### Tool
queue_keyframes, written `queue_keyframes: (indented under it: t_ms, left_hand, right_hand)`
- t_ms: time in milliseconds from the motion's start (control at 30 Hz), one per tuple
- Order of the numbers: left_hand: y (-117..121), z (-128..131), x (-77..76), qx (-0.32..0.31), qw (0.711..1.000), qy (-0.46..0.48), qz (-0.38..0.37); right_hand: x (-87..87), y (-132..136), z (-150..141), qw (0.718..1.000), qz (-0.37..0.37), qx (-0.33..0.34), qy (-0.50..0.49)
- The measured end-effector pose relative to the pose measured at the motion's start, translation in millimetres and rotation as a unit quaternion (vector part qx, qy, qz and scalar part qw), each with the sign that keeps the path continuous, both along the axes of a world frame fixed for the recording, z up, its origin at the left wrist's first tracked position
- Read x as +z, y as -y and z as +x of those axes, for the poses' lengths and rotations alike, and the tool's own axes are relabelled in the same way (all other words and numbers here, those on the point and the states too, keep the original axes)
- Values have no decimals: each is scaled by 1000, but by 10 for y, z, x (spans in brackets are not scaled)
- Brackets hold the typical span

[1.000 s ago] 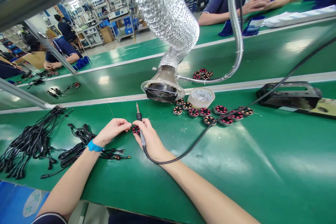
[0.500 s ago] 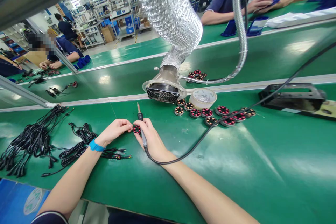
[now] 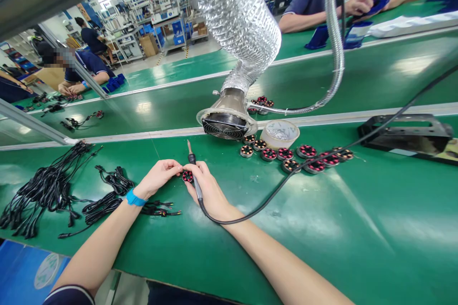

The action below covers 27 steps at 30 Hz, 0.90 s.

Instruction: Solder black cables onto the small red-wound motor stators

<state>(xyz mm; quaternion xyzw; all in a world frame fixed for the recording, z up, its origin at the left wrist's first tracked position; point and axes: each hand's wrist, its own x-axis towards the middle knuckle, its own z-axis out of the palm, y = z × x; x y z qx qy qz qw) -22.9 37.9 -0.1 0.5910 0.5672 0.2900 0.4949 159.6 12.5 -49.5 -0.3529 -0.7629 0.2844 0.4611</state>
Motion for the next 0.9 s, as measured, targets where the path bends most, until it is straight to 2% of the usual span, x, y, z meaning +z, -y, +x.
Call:
queue_keyframes:
  t_ms: [367,533,600,667,767,900]
  left_hand:
    - [3,3,37,-7,1000,-25,8]
    - [-4,-14,52,33,998,-44,35]
    - [26,-8,105,43,994,-70,71]
    - [92,27,173,31,985,-102,137]
    - [246,125,247,-29,959,-152,238]
    - [434,237,242,-95,926,-218,294]
  right_hand:
    - [-6,0,9,1000,9,-18,19]
    - [0,15,-3,999,20,-27,16]
    - [25,28,-9,998,38,-39,15]
    - [62,44,-14,996,70,-61,13]
    - [120,63,-12,986,133,-97,7]
    - [178,74,21,971,201,-129,25]
